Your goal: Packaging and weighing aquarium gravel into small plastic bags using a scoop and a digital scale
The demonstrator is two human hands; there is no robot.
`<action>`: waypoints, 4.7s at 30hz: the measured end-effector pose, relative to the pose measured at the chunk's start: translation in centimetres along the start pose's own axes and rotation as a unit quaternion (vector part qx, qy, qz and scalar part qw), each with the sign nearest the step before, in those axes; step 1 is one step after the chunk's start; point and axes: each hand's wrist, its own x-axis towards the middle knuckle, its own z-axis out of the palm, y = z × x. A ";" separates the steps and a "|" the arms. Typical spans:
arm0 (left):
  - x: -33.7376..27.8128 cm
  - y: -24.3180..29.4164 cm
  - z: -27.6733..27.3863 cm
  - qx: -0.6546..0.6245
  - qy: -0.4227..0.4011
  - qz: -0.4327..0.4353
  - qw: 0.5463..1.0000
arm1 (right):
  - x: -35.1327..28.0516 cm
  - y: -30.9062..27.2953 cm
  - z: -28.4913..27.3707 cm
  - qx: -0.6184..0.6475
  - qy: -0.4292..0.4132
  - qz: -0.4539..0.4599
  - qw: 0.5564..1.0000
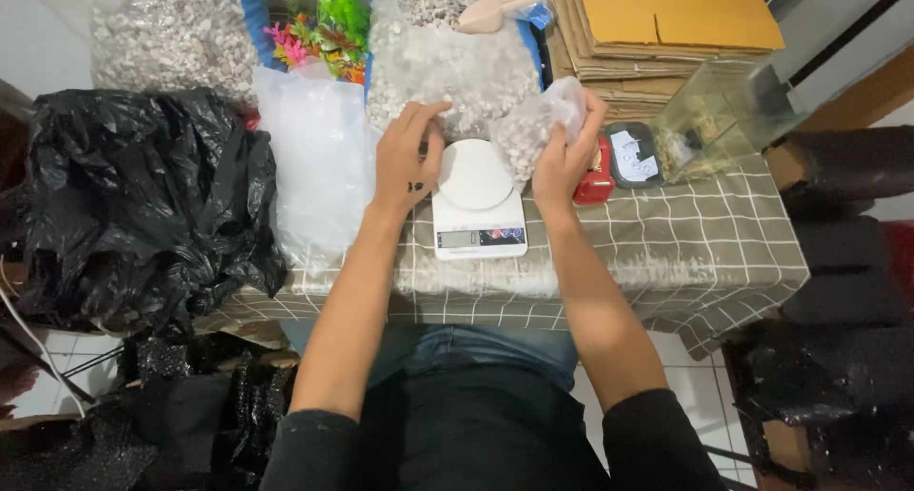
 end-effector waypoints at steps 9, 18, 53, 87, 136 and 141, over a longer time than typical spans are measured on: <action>0.3 0.5 0.0 -0.033 0.016 0.005 0.999 | -0.1 0.0 0.3 -0.003 -0.026 0.009 1.000; 0.4 1.2 -0.4 -0.073 0.018 -0.024 0.997 | -0.5 -4.8 1.6 0.110 -0.224 0.227 0.941; 2.9 -3.4 0.4 -0.018 0.014 -0.053 0.998 | 12.1 12.1 10.1 -0.391 -0.285 -0.036 0.875; 2.2 -3.2 1.1 -0.034 -0.020 -0.054 0.998 | 11.4 5.3 2.9 0.055 0.104 0.050 0.992; 2.5 -0.4 0.7 -0.035 -0.020 -0.008 0.999 | 8.9 4.4 0.2 0.146 0.098 0.028 0.984; 3.7 0.5 0.7 0.010 0.009 0.135 0.991 | 8.6 4.3 0.6 0.148 0.088 0.055 0.984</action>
